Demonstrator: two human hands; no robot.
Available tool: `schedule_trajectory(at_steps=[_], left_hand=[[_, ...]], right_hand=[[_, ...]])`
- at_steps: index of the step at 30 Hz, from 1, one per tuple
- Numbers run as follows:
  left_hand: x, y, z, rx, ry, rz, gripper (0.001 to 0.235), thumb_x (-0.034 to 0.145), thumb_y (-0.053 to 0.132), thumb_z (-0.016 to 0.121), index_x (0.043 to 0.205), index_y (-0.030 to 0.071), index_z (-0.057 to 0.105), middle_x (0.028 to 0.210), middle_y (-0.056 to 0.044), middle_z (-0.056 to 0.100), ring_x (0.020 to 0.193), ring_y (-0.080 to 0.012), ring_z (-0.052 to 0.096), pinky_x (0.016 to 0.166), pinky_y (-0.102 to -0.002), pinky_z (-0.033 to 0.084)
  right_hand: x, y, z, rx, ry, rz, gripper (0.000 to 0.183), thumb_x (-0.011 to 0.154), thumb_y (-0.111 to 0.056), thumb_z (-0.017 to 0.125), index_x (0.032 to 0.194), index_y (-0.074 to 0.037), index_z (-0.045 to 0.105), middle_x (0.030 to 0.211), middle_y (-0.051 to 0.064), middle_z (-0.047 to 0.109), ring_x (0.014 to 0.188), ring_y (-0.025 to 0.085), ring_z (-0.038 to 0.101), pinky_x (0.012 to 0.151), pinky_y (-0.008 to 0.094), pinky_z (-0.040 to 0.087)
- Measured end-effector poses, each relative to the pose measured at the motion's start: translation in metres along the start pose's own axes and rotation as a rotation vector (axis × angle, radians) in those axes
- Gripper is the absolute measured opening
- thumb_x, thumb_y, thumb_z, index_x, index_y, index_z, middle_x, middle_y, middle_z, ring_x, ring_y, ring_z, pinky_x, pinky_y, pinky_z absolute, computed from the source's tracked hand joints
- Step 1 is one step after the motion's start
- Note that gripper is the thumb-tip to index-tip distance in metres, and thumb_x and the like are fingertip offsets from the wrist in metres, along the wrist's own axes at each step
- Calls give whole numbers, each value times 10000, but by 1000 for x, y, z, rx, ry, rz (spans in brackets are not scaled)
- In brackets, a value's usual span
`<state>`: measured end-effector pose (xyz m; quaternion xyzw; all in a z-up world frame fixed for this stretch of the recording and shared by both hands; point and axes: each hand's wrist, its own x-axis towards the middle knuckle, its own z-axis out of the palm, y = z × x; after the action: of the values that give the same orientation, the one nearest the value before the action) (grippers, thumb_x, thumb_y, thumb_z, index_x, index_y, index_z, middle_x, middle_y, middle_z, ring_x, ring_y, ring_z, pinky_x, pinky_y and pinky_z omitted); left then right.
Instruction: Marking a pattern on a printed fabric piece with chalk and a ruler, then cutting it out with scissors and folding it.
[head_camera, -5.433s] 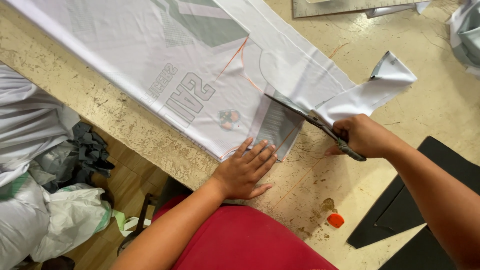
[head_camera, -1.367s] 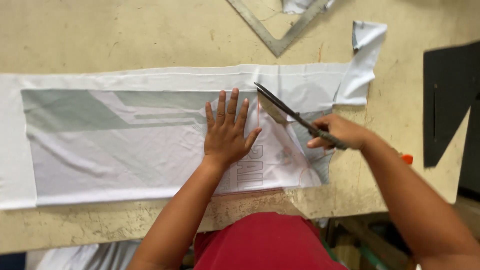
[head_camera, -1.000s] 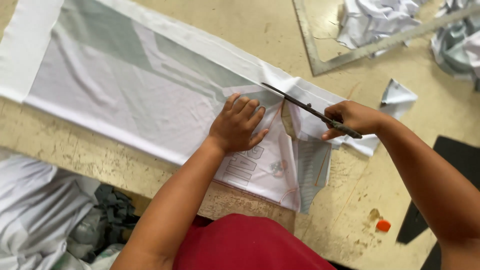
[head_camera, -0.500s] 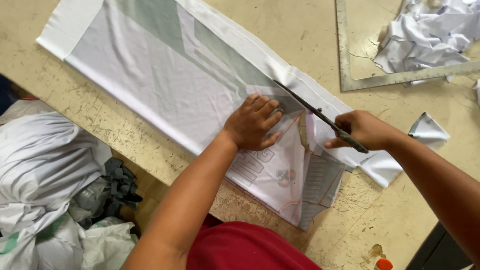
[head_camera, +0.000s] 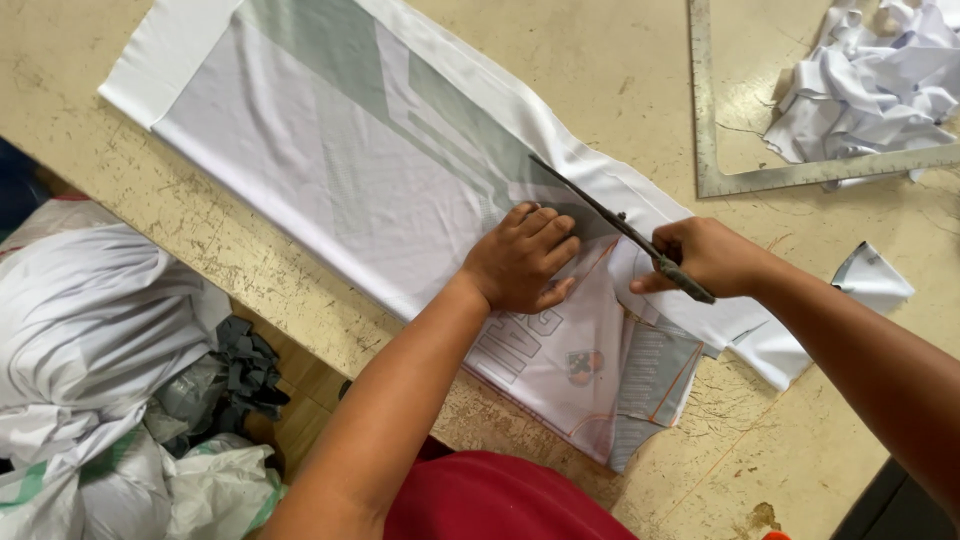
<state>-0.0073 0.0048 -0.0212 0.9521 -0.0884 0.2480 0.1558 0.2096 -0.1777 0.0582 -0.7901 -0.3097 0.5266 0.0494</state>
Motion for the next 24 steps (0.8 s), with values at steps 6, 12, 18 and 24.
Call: schedule_trajectory(at_steps=[6, 12, 18, 24], left_hand=[[2, 1, -3, -2, 86, 44, 428, 846, 457, 553, 1047, 96, 660, 970, -85, 554, 937, -276, 598, 920, -440, 466], [-5, -1, 11, -30, 130, 71, 350, 874, 459, 531, 810, 134, 643, 815, -53, 536, 812, -228, 562, 853, -407, 458], [-1, 2, 2, -43, 212, 97, 309, 869, 377, 499, 665, 146, 528, 712, -38, 447, 687, -232, 492, 687, -382, 420], [-5, 1, 5, -81, 208, 92, 334, 856, 387, 527, 607, 163, 509, 644, -17, 415, 586, -198, 423, 582, -352, 382]], right_hand=[[4, -43, 7, -119, 134, -53, 644, 605, -614, 913, 744, -31, 676, 624, 156, 650, 729, 363, 681, 722, 431, 506], [21, -24, 20, 39, 143, -58, 451, 619, -366, 988, 657, -39, 680, 495, 99, 666, 507, 215, 683, 551, 289, 491], [18, -57, 1, -61, 90, -74, 487, 698, -457, 935, 732, -26, 709, 564, 143, 666, 556, 296, 663, 608, 353, 505], [56, -62, -2, -79, 141, -142, 514, 668, -445, 952, 695, -16, 670, 540, 128, 623, 528, 290, 636, 576, 355, 476]])
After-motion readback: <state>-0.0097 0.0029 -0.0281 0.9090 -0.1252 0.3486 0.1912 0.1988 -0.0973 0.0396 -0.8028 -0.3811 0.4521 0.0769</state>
